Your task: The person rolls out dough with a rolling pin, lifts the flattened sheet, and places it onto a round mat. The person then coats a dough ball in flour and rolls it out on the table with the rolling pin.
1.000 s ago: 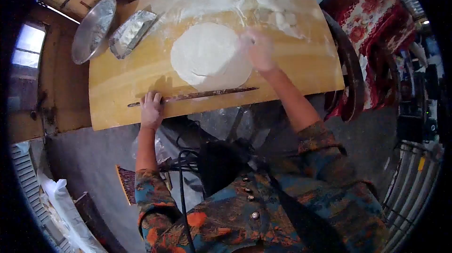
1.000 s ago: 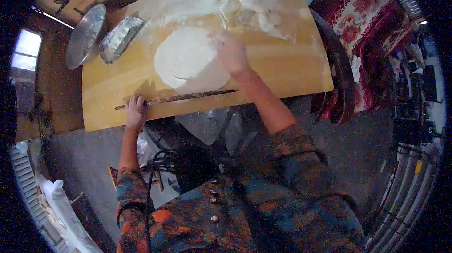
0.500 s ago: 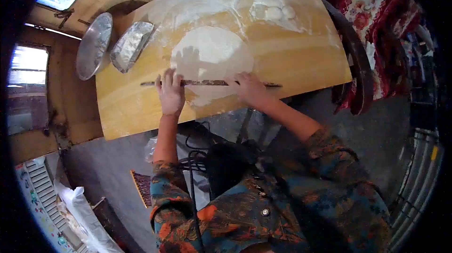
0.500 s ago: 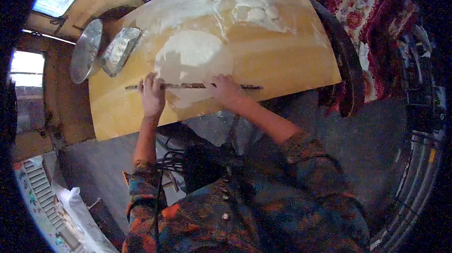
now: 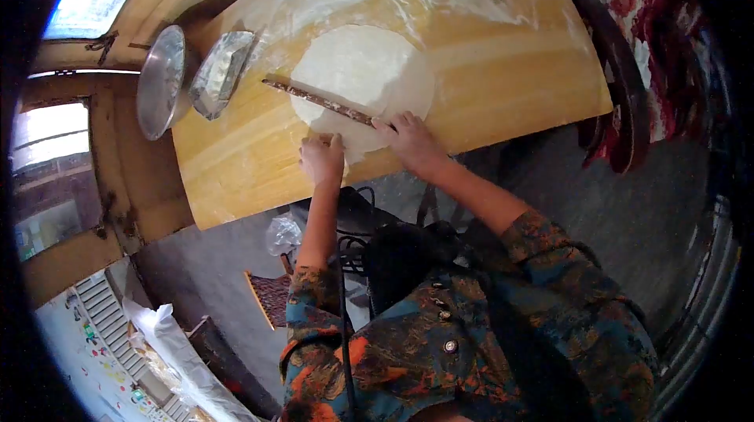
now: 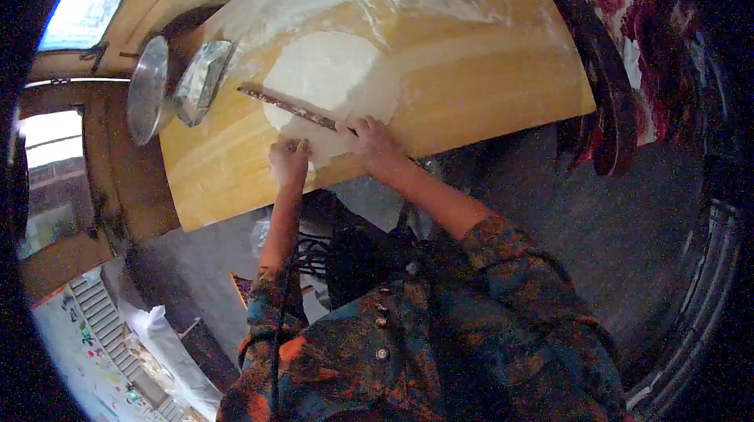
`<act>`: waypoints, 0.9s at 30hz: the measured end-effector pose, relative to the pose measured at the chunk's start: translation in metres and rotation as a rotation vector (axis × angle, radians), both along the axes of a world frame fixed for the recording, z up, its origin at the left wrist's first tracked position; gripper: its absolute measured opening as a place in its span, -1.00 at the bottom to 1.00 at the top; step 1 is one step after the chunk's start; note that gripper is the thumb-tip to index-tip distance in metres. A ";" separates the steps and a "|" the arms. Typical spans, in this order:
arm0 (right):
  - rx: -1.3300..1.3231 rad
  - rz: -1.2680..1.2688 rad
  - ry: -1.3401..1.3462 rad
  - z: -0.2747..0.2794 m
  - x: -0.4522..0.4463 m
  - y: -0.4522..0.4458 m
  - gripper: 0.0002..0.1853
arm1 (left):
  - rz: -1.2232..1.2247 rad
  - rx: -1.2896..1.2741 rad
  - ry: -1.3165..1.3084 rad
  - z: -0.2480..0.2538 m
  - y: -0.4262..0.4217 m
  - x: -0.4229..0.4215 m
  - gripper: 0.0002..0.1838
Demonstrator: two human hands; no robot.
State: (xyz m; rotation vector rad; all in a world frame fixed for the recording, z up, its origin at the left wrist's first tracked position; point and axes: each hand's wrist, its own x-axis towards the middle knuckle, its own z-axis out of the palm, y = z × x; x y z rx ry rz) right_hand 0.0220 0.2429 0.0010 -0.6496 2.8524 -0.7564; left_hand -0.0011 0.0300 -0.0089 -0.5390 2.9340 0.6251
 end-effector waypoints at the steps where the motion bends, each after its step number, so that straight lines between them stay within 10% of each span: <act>1: -0.024 -0.008 0.016 -0.004 -0.001 0.001 -0.49 | 0.004 0.092 -0.021 0.001 0.001 -0.003 -0.63; 3: -0.111 0.001 0.064 -0.010 -0.005 0.003 -0.48 | 0.009 0.275 -0.062 0.011 0.006 -0.015 -0.68; 6: -0.207 -0.129 0.214 -0.012 -0.007 0.001 -0.51 | 0.416 1.387 0.049 0.035 0.029 -0.033 -0.73; 10: -0.188 -0.147 0.334 -0.003 -0.016 0.004 -0.51 | -0.584 0.410 0.447 0.008 0.023 -0.053 -0.53; 14: 0.014 0.002 0.161 0.004 -0.021 -0.003 -0.52 | -0.801 -0.221 0.238 0.015 0.006 -0.037 -0.48; 27: -0.115 0.068 0.190 -0.019 -0.005 -0.022 -0.66 | -0.808 -0.314 0.245 0.021 -0.026 0.002 -0.46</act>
